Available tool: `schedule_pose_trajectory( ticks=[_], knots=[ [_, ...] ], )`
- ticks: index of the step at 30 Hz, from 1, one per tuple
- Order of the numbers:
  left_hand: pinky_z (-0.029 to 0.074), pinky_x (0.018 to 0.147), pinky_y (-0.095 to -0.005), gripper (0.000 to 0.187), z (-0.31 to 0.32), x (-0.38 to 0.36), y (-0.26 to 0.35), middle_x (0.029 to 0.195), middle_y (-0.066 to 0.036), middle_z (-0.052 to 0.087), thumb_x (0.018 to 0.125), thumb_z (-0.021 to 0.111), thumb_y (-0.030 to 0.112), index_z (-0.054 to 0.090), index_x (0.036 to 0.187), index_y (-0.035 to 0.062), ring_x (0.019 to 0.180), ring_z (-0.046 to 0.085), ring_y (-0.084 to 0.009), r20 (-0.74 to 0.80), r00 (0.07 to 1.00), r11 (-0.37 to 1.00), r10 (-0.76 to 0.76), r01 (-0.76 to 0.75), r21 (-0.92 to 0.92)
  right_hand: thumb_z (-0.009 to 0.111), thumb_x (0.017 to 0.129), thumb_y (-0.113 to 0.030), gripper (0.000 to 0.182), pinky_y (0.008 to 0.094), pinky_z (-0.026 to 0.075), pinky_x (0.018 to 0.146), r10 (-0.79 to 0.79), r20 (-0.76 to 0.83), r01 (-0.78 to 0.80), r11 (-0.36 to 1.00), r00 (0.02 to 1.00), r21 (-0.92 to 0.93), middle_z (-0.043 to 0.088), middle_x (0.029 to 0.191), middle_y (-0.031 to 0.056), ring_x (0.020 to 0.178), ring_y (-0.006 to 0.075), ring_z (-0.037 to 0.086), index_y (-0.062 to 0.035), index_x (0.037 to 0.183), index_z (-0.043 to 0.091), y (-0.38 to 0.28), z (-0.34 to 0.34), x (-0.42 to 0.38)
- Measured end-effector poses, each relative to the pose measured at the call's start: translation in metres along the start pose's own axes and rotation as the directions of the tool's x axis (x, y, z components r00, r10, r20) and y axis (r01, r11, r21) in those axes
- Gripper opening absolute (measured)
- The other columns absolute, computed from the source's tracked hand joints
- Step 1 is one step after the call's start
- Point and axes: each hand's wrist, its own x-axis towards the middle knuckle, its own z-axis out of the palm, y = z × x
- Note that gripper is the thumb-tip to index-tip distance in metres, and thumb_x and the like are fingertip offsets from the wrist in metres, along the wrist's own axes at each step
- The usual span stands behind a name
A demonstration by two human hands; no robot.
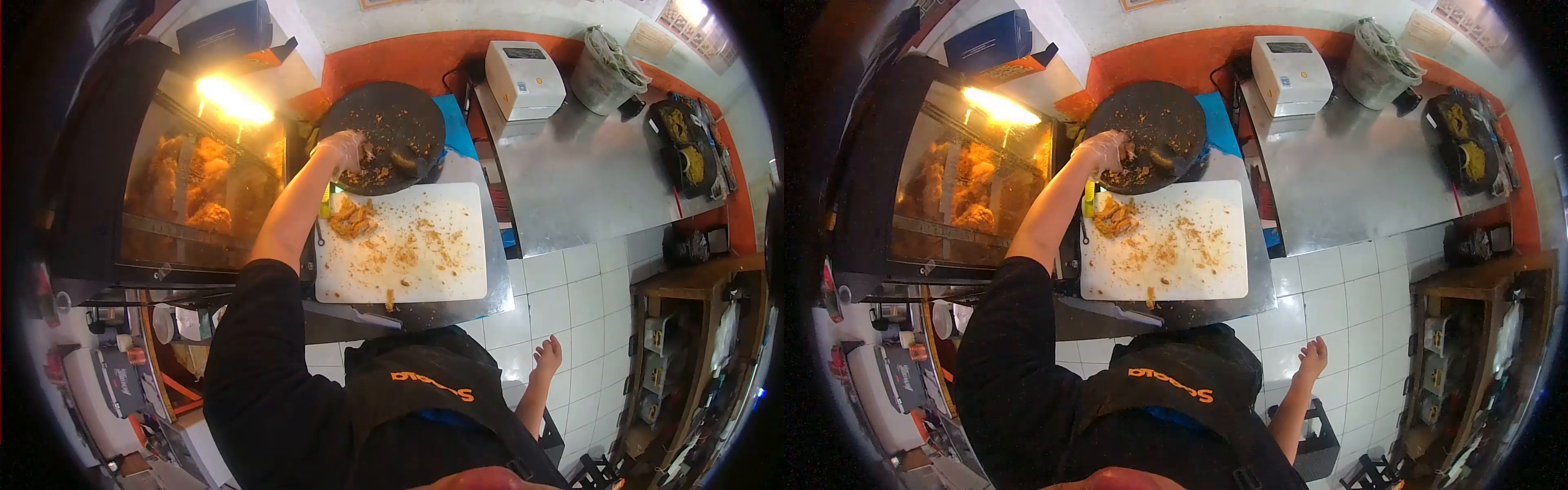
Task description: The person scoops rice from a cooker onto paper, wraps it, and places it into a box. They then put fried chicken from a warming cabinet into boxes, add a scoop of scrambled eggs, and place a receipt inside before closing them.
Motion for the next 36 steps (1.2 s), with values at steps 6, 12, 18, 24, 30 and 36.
schedule_pose_trajectory(
  ticks=[6, 12, 18, 24, 30, 36],
  knots=[
    [0.051, 0.088, -0.0371, 0.054, 0.017, -0.015, -0.001, 0.116, -0.015, 0.058, 0.072, 0.069, 0.024, 0.056, 0.124, 0.0168, 0.107, 0.059, -0.0292, -0.355, 0.935, 0.999, 0.026, -0.036, -0.022, 0.055, 0.082, -0.010, 0.043, 0.0279, 0.046, 0.062, 0.023, -0.010, -0.023, 0.999, 1.000, 0.032, 0.059, 0.101, 0.0056, 0.076, 0.0164, 0.056, -0.0062, 0.125, 0.055, 0.013, -0.005, 0.003],
    [0.052, 0.064, -0.0295, 0.030, 0.009, -0.026, -0.023, 0.072, -0.009, 0.066, 0.078, 0.065, 0.016, 0.066, 0.107, 0.0076, 0.067, 0.064, -0.0173, -0.563, 0.782, 0.682, -0.267, -0.260, -0.684, 0.056, 0.083, -0.010, 0.042, 0.0287, 0.046, 0.064, 0.026, -0.002, -0.026, 0.999, 1.000, 0.025, 0.059, 0.101, 0.0050, 0.075, 0.0162, 0.056, -0.0063, 0.124, 0.055, 0.016, -0.008, 0.009],
    [0.052, 0.064, -0.0295, 0.033, 0.032, -0.013, -0.062, 0.094, -0.010, 0.069, 0.086, 0.062, 0.019, 0.059, 0.114, 0.0018, 0.072, 0.065, -0.0185, -0.474, 0.818, 0.043, -0.326, -0.488, -0.872, 0.055, 0.084, -0.010, 0.042, 0.0269, 0.044, 0.063, 0.022, 0.026, -0.023, 0.999, 0.999, 0.030, 0.058, 0.102, 0.0048, 0.076, 0.0142, 0.055, -0.0032, 0.125, 0.053, 0.001, 0.002, 0.005],
    [0.056, 0.071, -0.0379, 0.024, 0.072, -0.013, -0.071, 0.109, -0.021, 0.063, 0.095, 0.046, 0.018, 0.055, 0.106, -0.0010, 0.093, 0.064, -0.0296, -0.420, 0.906, -0.930, -0.049, -0.194, -0.311, 0.056, 0.084, -0.011, 0.043, 0.0264, 0.044, 0.063, 0.026, 0.050, -0.028, 0.999, 0.998, 0.042, 0.058, 0.101, 0.0040, 0.076, 0.0141, 0.054, -0.0038, 0.126, 0.053, 0.000, 0.008, 0.009],
    [0.056, 0.056, -0.0266, 0.048, 0.084, -0.049, -0.035, 0.110, -0.022, 0.052, 0.089, 0.048, 0.031, 0.053, 0.121, -0.0050, 0.086, 0.058, -0.0281, -0.358, 0.932, -0.992, -0.054, -0.091, -0.088, 0.056, 0.084, -0.012, 0.041, 0.0263, 0.044, 0.063, 0.035, 0.066, -0.038, 0.998, 0.997, 0.048, 0.058, 0.100, 0.0033, 0.075, 0.0138, 0.055, -0.0041, 0.125, 0.054, 0.001, 0.014, 0.010],
    [0.057, 0.066, -0.0293, 0.049, 0.104, -0.121, 0.011, 0.111, -0.016, 0.050, 0.085, 0.052, 0.028, 0.051, 0.125, 0.0010, 0.097, 0.054, -0.0254, -0.539, 0.839, -0.944, 0.074, 0.234, 0.234, 0.056, 0.086, -0.013, 0.040, 0.0270, 0.044, 0.065, 0.011, 0.118, -0.011, 1.000, 0.993, 0.003, 0.058, 0.100, 0.0034, 0.077, 0.0138, 0.055, -0.0046, 0.125, 0.054, -0.017, 0.034, 0.008]
  ],
)
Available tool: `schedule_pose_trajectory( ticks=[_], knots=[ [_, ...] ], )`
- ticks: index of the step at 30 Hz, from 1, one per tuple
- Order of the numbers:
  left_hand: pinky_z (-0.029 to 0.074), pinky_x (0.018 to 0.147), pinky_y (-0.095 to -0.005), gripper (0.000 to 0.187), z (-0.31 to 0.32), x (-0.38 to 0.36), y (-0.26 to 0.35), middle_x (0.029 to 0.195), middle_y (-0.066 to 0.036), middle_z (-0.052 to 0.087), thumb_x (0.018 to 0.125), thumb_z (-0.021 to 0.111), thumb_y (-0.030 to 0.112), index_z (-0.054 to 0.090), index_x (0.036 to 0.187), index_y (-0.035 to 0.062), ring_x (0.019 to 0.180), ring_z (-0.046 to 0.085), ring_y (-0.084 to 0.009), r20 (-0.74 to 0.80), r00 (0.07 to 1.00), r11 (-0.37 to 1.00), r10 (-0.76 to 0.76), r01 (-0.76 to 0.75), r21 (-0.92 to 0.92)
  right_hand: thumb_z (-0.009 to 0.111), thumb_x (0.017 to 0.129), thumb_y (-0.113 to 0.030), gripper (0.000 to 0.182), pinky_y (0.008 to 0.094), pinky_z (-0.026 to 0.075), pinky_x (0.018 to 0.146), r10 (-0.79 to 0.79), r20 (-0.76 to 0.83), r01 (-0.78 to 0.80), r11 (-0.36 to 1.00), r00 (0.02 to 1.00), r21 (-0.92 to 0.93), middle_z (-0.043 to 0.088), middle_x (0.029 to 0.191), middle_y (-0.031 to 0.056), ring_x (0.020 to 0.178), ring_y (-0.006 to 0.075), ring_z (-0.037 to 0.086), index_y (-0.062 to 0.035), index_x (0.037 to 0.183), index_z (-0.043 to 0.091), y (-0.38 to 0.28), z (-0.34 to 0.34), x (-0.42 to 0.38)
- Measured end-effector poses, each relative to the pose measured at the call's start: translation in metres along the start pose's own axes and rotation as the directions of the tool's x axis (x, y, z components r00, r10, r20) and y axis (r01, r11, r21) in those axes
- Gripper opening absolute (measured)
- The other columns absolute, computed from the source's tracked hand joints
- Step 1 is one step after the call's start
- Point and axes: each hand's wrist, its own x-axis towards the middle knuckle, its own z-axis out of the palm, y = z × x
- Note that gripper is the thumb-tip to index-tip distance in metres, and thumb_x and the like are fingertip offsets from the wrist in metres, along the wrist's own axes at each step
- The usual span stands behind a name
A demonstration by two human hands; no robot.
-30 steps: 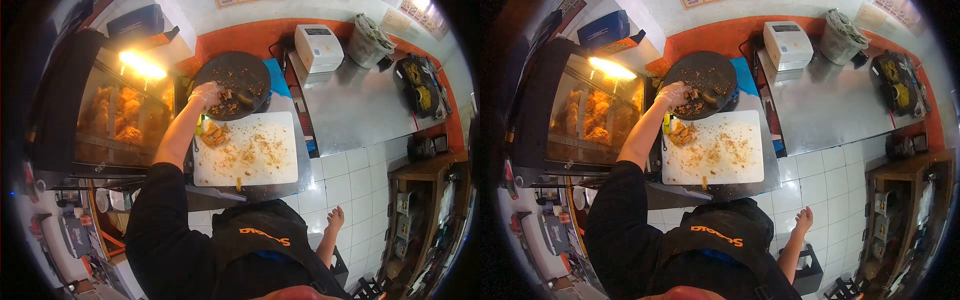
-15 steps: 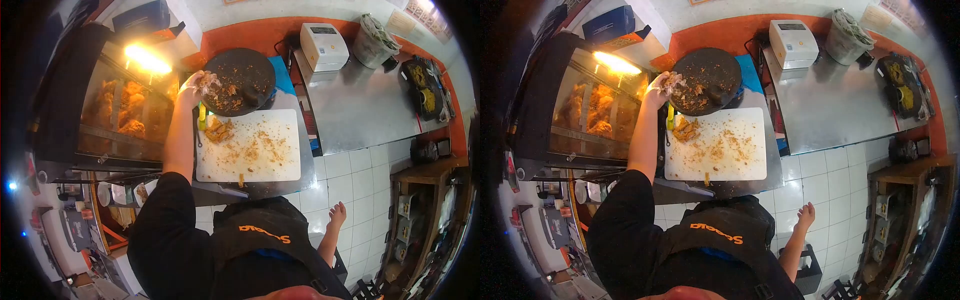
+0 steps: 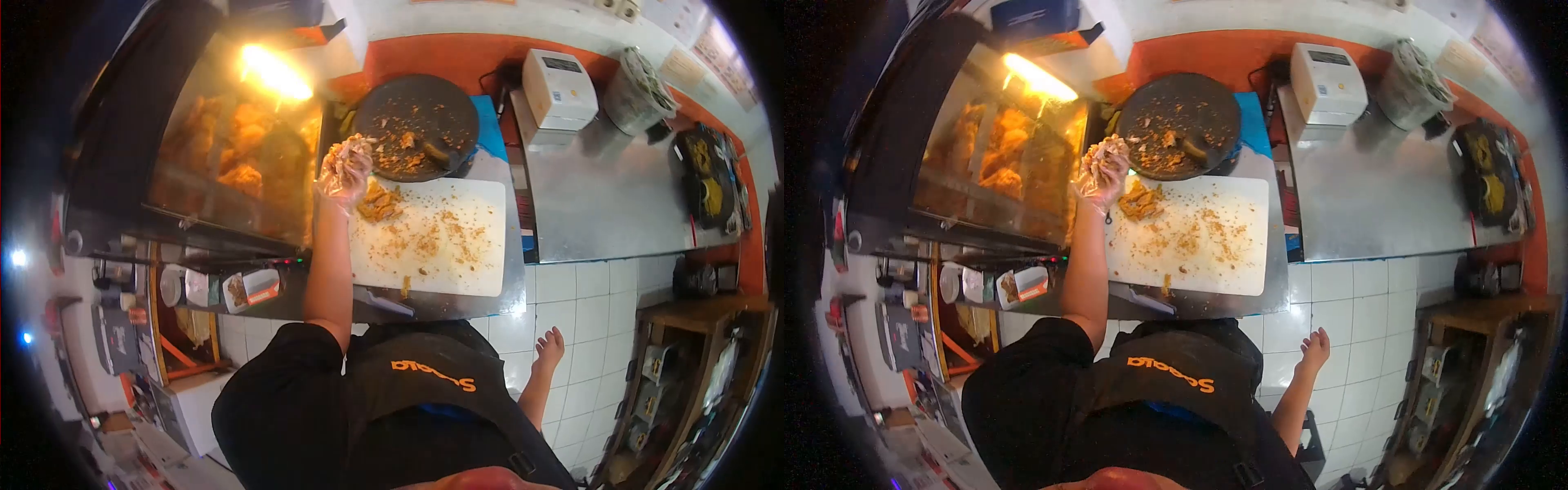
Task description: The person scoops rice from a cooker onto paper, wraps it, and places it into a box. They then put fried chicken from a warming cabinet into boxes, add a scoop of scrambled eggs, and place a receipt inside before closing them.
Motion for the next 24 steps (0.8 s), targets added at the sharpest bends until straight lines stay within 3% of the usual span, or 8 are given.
schedule_pose_trajectory(
  ticks=[2, 5, 9, 13, 15, 17, 20, 24],
  knots=[
    [0.057, 0.068, -0.0298, 0.047, -0.005, -0.024, -0.009, 0.116, -0.014, 0.049, 0.086, 0.056, 0.032, 0.052, 0.125, 0.0052, 0.098, 0.055, -0.0228, 0.129, 0.989, 0.997, -0.070, 0.071, -0.008, 0.056, 0.086, -0.013, 0.040, 0.0271, 0.044, 0.066, -0.022, 0.044, 0.023, 0.999, 0.999, -0.030, 0.058, 0.099, 0.0035, 0.077, 0.0138, 0.055, -0.0049, 0.125, 0.055, -0.012, 0.014, -0.002],
    [0.057, 0.070, -0.0307, 0.048, -0.007, -0.086, -0.041, 0.118, -0.015, 0.050, 0.086, 0.059, 0.034, 0.053, 0.125, 0.0067, 0.099, 0.055, -0.0235, 0.059, 0.998, 0.999, 0.036, -0.035, -0.027, 0.056, 0.086, -0.012, 0.038, 0.0273, 0.044, 0.066, -0.053, 0.111, 0.059, 0.997, 0.992, -0.047, 0.059, 0.100, 0.0030, 0.078, 0.0136, 0.055, -0.0059, 0.124, 0.055, -0.029, 0.035, -0.003],
    [0.056, 0.070, -0.0300, 0.049, -0.028, -0.179, -0.074, 0.118, -0.012, 0.053, 0.087, 0.057, 0.036, 0.053, 0.127, 0.0085, 0.101, 0.055, -0.0241, -0.111, 0.994, 0.999, 0.003, -0.009, -0.052, 0.058, 0.087, -0.013, 0.037, 0.0277, 0.045, 0.067, -0.108, 0.235, 0.129, 0.989, 0.966, -0.075, 0.059, 0.102, 0.0028, 0.078, 0.0144, 0.055, -0.0079, 0.124, 0.056, -0.040, 0.066, 0.012],
    [0.055, 0.070, -0.0292, 0.050, -0.047, -0.270, -0.087, 0.115, -0.011, 0.053, 0.088, 0.056, 0.038, 0.051, 0.129, 0.0085, 0.099, 0.055, -0.0238, -0.145, 0.982, 0.985, 0.118, -0.134, -0.107, 0.058, 0.087, -0.013, 0.038, 0.0259, 0.045, 0.064, -0.176, 0.318, 0.209, 0.975, 0.932, -0.073, 0.060, 0.105, 0.0025, 0.075, 0.0132, 0.057, -0.0089, 0.124, 0.056, -0.054, 0.104, 0.001],
    [0.055, 0.071, -0.0284, 0.049, -0.055, -0.304, -0.074, 0.112, -0.011, 0.052, 0.088, 0.057, 0.036, 0.051, 0.128, 0.0083, 0.100, 0.055, -0.0233, -0.096, 0.977, 0.976, 0.192, -0.200, -0.085, 0.058, 0.087, -0.012, 0.037, 0.0248, 0.045, 0.062, -0.194, 0.355, 0.228, 0.972, 0.915, -0.056, 0.060, 0.105, 0.0024, 0.074, 0.0124, 0.056, -0.0087, 0.124, 0.056, -0.047, 0.123, 0.001],
    [0.055, 0.073, -0.0272, 0.048, -0.044, -0.337, -0.064, 0.111, -0.010, 0.051, 0.086, 0.060, 0.034, 0.052, 0.126, 0.0085, 0.102, 0.053, -0.0230, -0.097, 0.928, 0.924, 0.359, -0.368, -0.101, 0.058, 0.087, -0.012, 0.036, 0.0247, 0.045, 0.062, -0.185, 0.400, 0.239, 0.967, 0.898, -0.087, 0.061, 0.106, 0.0025, 0.074, 0.0121, 0.057, -0.0083, 0.123, 0.056, -0.049, 0.135, -0.011],
    [0.056, 0.075, -0.0292, 0.047, -0.049, -0.387, -0.009, 0.115, -0.010, 0.051, 0.083, 0.064, 0.029, 0.053, 0.124, 0.0083, 0.105, 0.053, -0.0223, -0.022, 0.895, 0.878, 0.445, -0.441, -0.189, 0.058, 0.087, -0.011, 0.036, 0.0254, 0.045, 0.063, -0.226, 0.395, 0.277, 0.958, 0.891, -0.077, 0.060, 0.106, 0.0026, 0.074, 0.0121, 0.057, -0.0086, 0.123, 0.056, -0.043, 0.155, -0.046],
    [0.057, 0.074, -0.0310, 0.044, -0.034, -0.446, 0.066, 0.116, -0.012, 0.055, 0.088, 0.057, 0.028, 0.052, 0.125, 0.0052, 0.103, 0.057, -0.0251, 0.071, 0.796, 0.798, 0.601, -0.602, -0.002, 0.057, 0.087, -0.016, 0.039, 0.0303, 0.044, 0.069, -0.244, 0.423, 0.296, 0.953, 0.873, -0.061, 0.060, 0.106, 0.0039, 0.082, 0.0152, 0.057, -0.0125, 0.126, 0.055, -0.022, 0.176, -0.092]
  ],
)
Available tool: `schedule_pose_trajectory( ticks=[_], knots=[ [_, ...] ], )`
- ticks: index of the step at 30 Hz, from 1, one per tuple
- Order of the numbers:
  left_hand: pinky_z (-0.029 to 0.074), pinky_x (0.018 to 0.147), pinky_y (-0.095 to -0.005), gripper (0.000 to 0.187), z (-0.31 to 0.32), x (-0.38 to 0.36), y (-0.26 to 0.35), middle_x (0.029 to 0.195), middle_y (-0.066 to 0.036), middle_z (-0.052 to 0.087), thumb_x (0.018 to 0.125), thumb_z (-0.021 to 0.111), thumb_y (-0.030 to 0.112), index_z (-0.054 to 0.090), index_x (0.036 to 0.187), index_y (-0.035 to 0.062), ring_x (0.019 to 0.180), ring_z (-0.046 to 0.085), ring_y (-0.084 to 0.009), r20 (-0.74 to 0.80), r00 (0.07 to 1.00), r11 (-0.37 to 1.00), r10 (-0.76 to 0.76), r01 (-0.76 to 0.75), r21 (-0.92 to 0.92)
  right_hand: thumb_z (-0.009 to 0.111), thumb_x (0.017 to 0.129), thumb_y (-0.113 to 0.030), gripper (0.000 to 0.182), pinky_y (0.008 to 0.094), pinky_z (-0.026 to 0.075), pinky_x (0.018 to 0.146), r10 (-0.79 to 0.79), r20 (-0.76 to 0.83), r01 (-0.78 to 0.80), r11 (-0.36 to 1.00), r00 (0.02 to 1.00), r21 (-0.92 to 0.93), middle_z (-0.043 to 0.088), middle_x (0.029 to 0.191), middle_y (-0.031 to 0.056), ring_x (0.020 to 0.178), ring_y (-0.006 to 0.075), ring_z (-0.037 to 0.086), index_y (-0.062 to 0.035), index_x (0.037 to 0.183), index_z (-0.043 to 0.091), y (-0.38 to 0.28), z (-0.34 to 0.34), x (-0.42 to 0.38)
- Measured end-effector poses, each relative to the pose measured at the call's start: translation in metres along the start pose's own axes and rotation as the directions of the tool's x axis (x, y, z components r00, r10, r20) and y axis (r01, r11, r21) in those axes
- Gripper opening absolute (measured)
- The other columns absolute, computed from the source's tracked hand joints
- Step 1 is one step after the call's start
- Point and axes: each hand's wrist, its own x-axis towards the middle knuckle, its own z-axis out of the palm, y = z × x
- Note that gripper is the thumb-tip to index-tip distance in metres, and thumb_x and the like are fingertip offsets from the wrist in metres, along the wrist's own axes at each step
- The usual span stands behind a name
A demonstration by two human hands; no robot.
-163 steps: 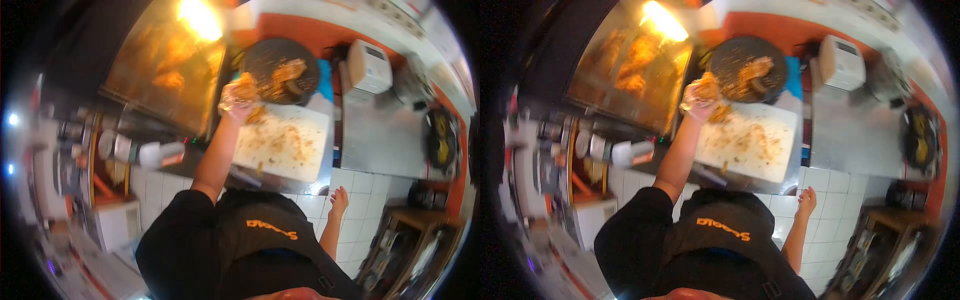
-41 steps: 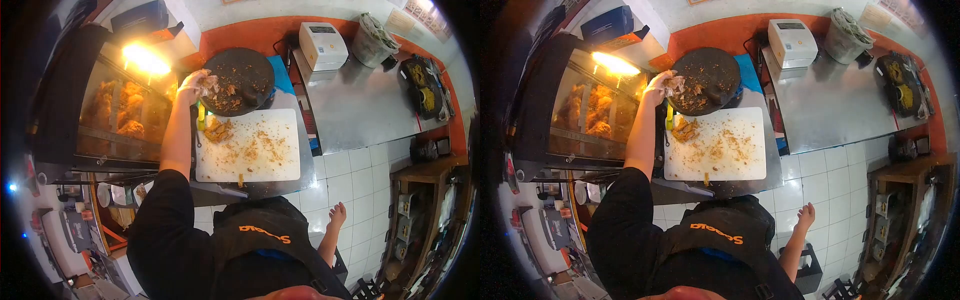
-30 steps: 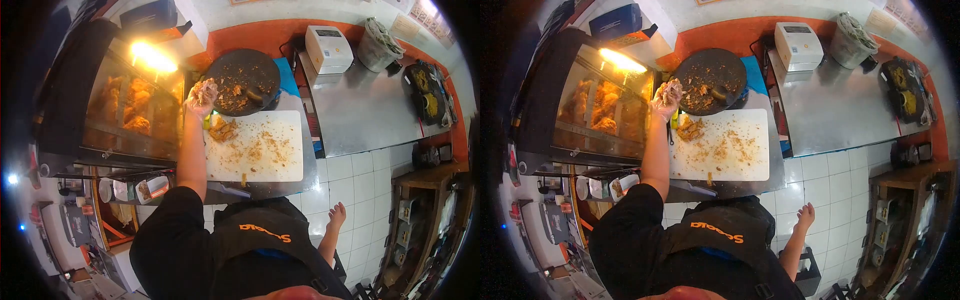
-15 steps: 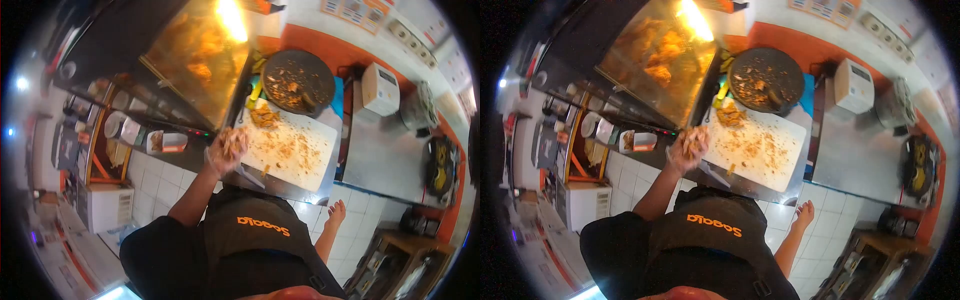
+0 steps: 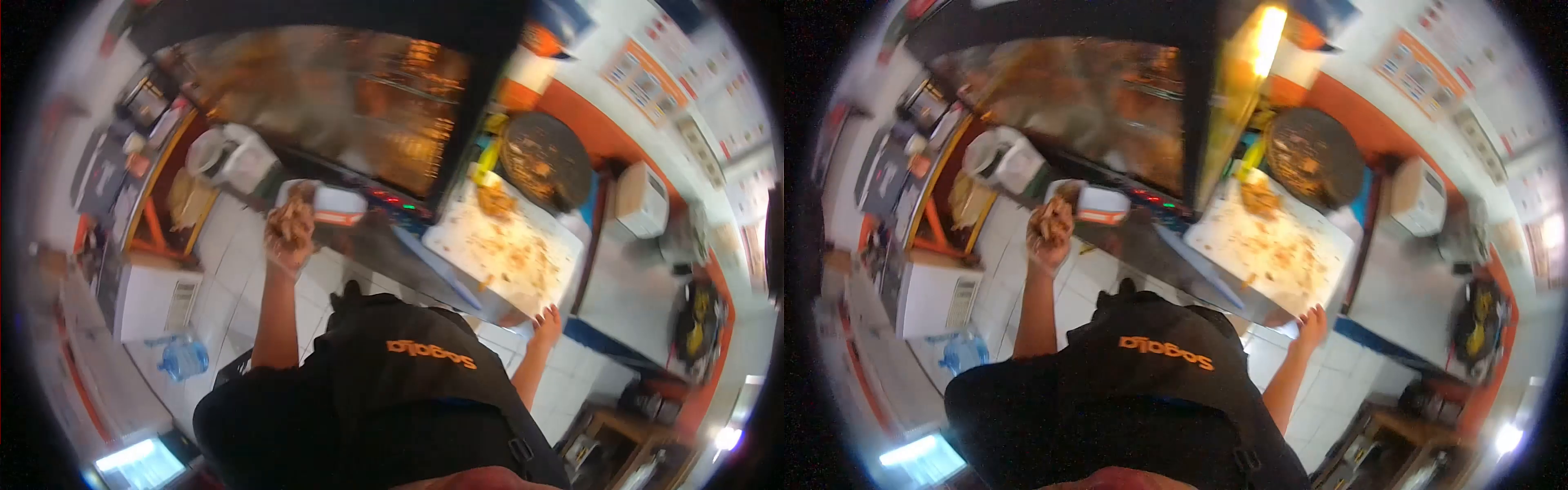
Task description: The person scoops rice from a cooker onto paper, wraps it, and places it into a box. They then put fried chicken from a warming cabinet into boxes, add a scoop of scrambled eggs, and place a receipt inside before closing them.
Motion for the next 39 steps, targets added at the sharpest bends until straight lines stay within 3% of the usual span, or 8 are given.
schedule_pose_trajectory(
  ticks=[8, 18, 20, 21, 24, 30, 32, 39],
  knots=[
    [0.058, 0.068, -0.0317, 0.035, -0.002, 0.010, 0.228, 0.099, -0.014, 0.063, 0.093, 0.044, 0.028, 0.057, 0.110, -0.0004, 0.087, 0.063, -0.0262, -0.058, 0.741, 0.720, 0.669, -0.626, 0.300, 0.060, 0.085, -0.017, 0.042, 0.0344, 0.044, 0.076, 0.033, -0.051, -0.026, 0.992, 0.998, 0.124, 0.057, 0.118, 0.0066, 0.087, 0.0209, 0.055, -0.0128, 0.126, 0.054, 0.061, 0.060, -0.089],
    [0.056, 0.073, -0.0374, 0.029, 0.022, 0.079, 0.288, 0.108, -0.010, 0.065, 0.091, 0.054, 0.035, 0.059, 0.108, 0.0108, 0.095, 0.063, -0.0259, -0.079, 0.820, 0.754, 0.567, -0.477, 0.452, 0.058, 0.086, -0.018, 0.047, 0.0410, 0.042, 0.087, 0.047, -0.183, -0.031, 0.995, 0.982, 0.092, 0.056, 0.120, 0.0097, 0.098, 0.0262, 0.054, -0.0111, 0.131, 0.050, 0.085, 0.087, -0.196],
    [0.051, 0.082, -0.0407, 0.036, 0.011, 0.091, 0.281, 0.110, -0.014, 0.064, 0.092, 0.052, 0.039, 0.060, 0.112, 0.0101, 0.100, 0.062, -0.0304, -0.126, 0.827, 0.137, 0.548, 0.060, 0.989, 0.058, 0.086, -0.018, 0.046, 0.0400, 0.043, 0.086, 0.057, -0.181, -0.040, 0.994, 0.982, 0.097, 0.056, 0.119, 0.0095, 0.098, 0.0253, 0.054, -0.0108, 0.131, 0.051, 0.087, 0.091, -0.205],
    [0.046, 0.089, -0.0430, 0.041, -0.003, 0.096, 0.294, 0.113, -0.019, 0.062, 0.091, 0.050, 0.040, 0.062, 0.112, 0.0069, 0.101, 0.060, -0.0361, 0.276, 0.816, -0.697, 0.507, 0.200, 0.689, 0.059, 0.085, -0.017, 0.046, 0.0388, 0.043, 0.084, 0.060, -0.190, -0.043, 0.995, 0.980, 0.093, 0.057, 0.117, 0.0087, 0.095, 0.0240, 0.054, -0.0094, 0.130, 0.051, 0.082, 0.098, -0.214],
    [0.045, 0.089, -0.0438, 0.041, -0.042, 0.110, 0.323, 0.111, -0.021, 0.062, 0.089, 0.050, 0.039, 0.065, 0.107, 0.0054, 0.102, 0.058, -0.0389, 0.607, 0.788, -0.994, 0.105, 0.091, 0.054, 0.060, 0.085, -0.017, 0.046, 0.0379, 0.043, 0.082, 0.035, -0.177, -0.016, 0.994, 0.983, 0.108, 0.058, 0.112, 0.0073, 0.091, 0.0225, 0.054, -0.0080, 0.129, 0.052, 0.083, 0.104, -0.222],
    [0.046, 0.082, -0.0478, 0.028, 0.006, 0.073, 0.253, 0.098, -0.020, 0.065, 0.091, 0.048, 0.022, 0.065, 0.105, 0.0060, 0.092, 0.060, -0.0393, 0.458, 0.799, -0.921, 0.389, 0.325, 0.215, 0.062, 0.086, -0.019, 0.044, 0.0377, 0.045, 0.078, 0.044, -0.212, -0.020, 0.993, 0.976, 0.114, 0.059, 0.108, 0.0066, 0.087, 0.0216, 0.056, -0.0066, 0.127, 0.053, 0.085, 0.114, -0.231],
    [0.048, 0.081, -0.0437, 0.021, 0.026, 0.064, 0.197, 0.089, -0.018, 0.066, 0.084, 0.052, 0.013, 0.068, 0.094, 0.0040, 0.088, 0.062, -0.0350, 0.732, 0.615, -0.943, 0.293, 0.060, 0.327, 0.061, 0.086, -0.018, 0.042, 0.0368, 0.045, 0.077, 0.037, -0.214, -0.013, 0.993, 0.976, 0.114, 0.059, 0.108, 0.0065, 0.087, 0.0210, 0.056, -0.0067, 0.126, 0.054, 0.088, 0.108, -0.232],
    [0.048, 0.067, -0.0397, 0.019, 0.026, 0.078, -0.017, 0.083, -0.013, 0.066, 0.075, 0.058, -0.003, 0.066, 0.091, 0.0053, 0.075, 0.062, -0.0317, 0.734, 0.626, -0.517, -0.263, -0.734, 0.441, 0.060, 0.086, -0.018, 0.044, 0.0321, 0.047, 0.073, 0.081, -0.262, -0.045, 0.989, 0.962, 0.138, 0.059, 0.112, 0.0060, 0.083, 0.0181, 0.058, -0.0080, 0.128, 0.052, 0.098, 0.085, -0.225]
  ],
)
